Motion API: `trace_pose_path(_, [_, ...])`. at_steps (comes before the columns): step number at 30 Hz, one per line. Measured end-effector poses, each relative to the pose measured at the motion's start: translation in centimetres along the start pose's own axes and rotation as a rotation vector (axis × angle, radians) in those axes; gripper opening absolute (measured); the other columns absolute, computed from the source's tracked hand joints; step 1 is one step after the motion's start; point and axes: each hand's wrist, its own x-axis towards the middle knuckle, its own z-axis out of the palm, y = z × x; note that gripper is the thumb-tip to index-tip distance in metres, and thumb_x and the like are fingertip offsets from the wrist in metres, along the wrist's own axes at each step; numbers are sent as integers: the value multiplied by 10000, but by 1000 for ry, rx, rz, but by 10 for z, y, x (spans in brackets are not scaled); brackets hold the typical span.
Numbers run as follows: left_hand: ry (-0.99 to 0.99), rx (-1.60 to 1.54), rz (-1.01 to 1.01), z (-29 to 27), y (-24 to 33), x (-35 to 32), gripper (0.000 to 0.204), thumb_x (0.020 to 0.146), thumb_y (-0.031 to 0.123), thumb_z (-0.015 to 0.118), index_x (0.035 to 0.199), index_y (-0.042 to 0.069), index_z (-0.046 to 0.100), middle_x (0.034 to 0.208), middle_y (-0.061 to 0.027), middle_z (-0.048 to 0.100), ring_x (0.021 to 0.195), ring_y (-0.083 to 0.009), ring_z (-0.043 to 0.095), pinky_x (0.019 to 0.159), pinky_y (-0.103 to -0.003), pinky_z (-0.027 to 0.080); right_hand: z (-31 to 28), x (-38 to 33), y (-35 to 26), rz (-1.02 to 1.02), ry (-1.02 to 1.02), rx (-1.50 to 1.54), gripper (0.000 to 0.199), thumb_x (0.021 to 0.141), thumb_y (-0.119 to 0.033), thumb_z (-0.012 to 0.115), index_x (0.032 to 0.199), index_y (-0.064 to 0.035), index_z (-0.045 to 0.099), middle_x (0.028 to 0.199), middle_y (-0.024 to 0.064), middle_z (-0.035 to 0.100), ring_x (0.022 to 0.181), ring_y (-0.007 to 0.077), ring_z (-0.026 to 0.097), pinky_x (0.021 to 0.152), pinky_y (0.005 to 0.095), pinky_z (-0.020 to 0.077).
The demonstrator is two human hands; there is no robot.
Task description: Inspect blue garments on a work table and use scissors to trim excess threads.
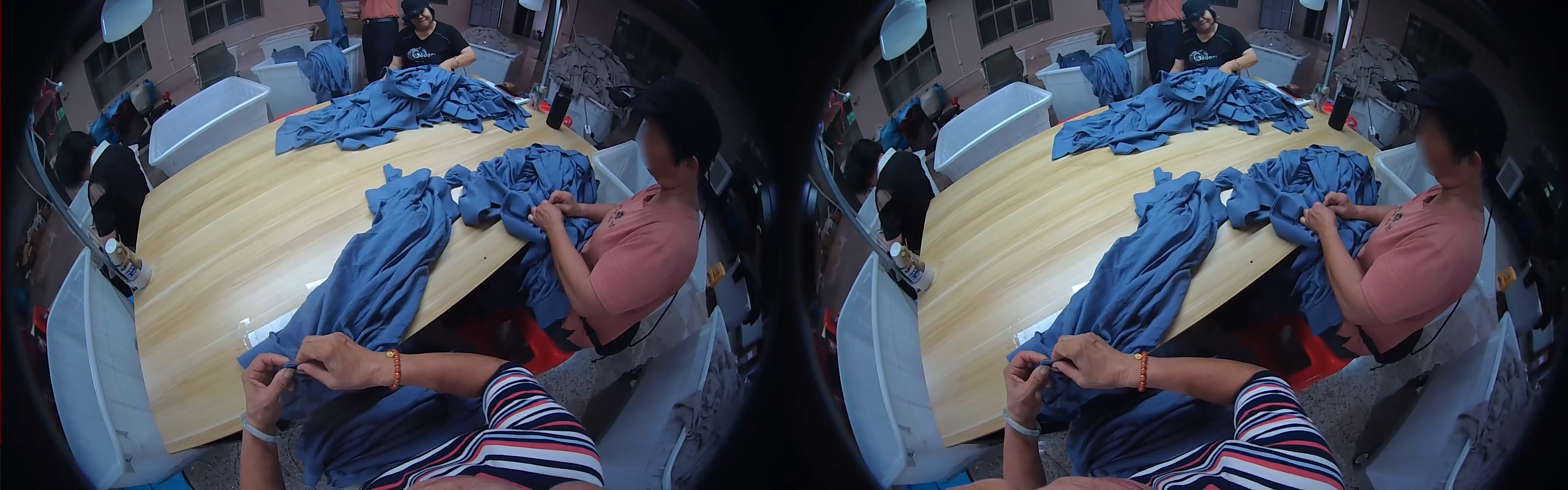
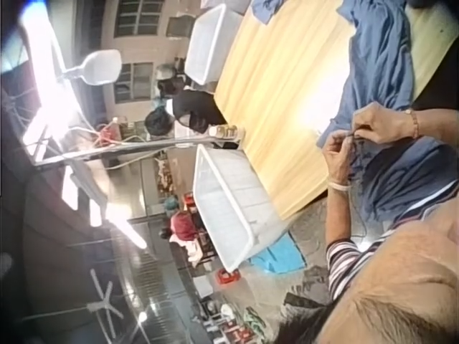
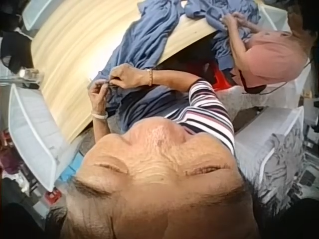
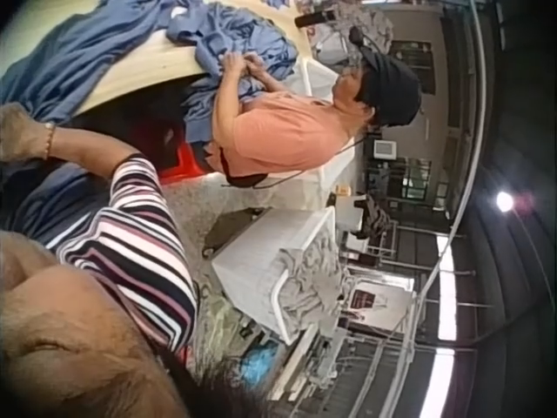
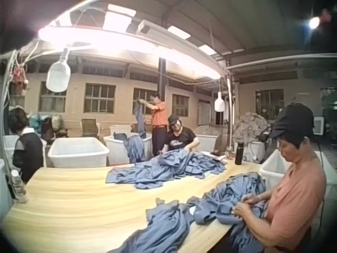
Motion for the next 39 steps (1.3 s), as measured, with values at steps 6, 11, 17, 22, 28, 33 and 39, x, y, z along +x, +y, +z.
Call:
trace_pose_path(6, [104,161,222,11,-9,-1,123,864,27,694,940,13,599,885,-37,621,700,-75,564,617,-198,451,4,2,2,33,62,-36,122,825,-100,647,831,11,600,804,170,612,762,352,630,691,406,498])
trace_pose_path(11, [268,595,558,25,-21,-9,76,880,-42,615,932,-4,574,931,-57,580,845,-125,556,788,-234,447,4,3,-7,66,114,-86,116,811,-91,629,796,7,568,794,168,600,749,345,629,664,410,502])
trace_pose_path(17, [323,707,573,35,-26,-17,162,840,-108,583,964,-12,623,932,-108,619,851,-205,614,782,-282,483,21,-8,4,-186,161,-360,83,792,-47,611,790,-20,533,800,143,527,724,322,597,614,392,494])
trace_pose_path(22, [247,1198,475,14,-45,-12,263,834,-103,550,1043,12,660,1036,-190,605,896,-369,634,768,-392,521,8,-18,13,-181,189,-255,116,788,-48,621,904,-44,618,805,124,545,750,315,603,670,383,504])
trace_pose_path(28, [7,1130,621,44,-17,-100,373,783,26,708,1149,30,641,1281,-212,561,1101,-372,601,861,-402,516,-74,-120,-11,619,-380,333,263,904,-241,666,862,17,702,696,80,682,625,106,627,586,262,500])
trace_pose_path(33, [-503,1169,225,60,-83,-113,1108,576,324,888,1470,58,289,1494,-317,245,1392,-460,271,1150,-507,245,-56,-242,-11,1159,-688,495,327,900,-314,696,895,12,724,812,75,707,691,90,654,605,224,536])
trace_pose_path(39, [-311,1368,-20,34,-150,-70,1442,423,518,900,1531,63,98,1486,-330,238,1410,-473,191,1171,-529,121,-21,-272,-14,1191,-219,931,516,912,-258,686,1242,116,556,840,51,694,657,63,586,607,174,488])
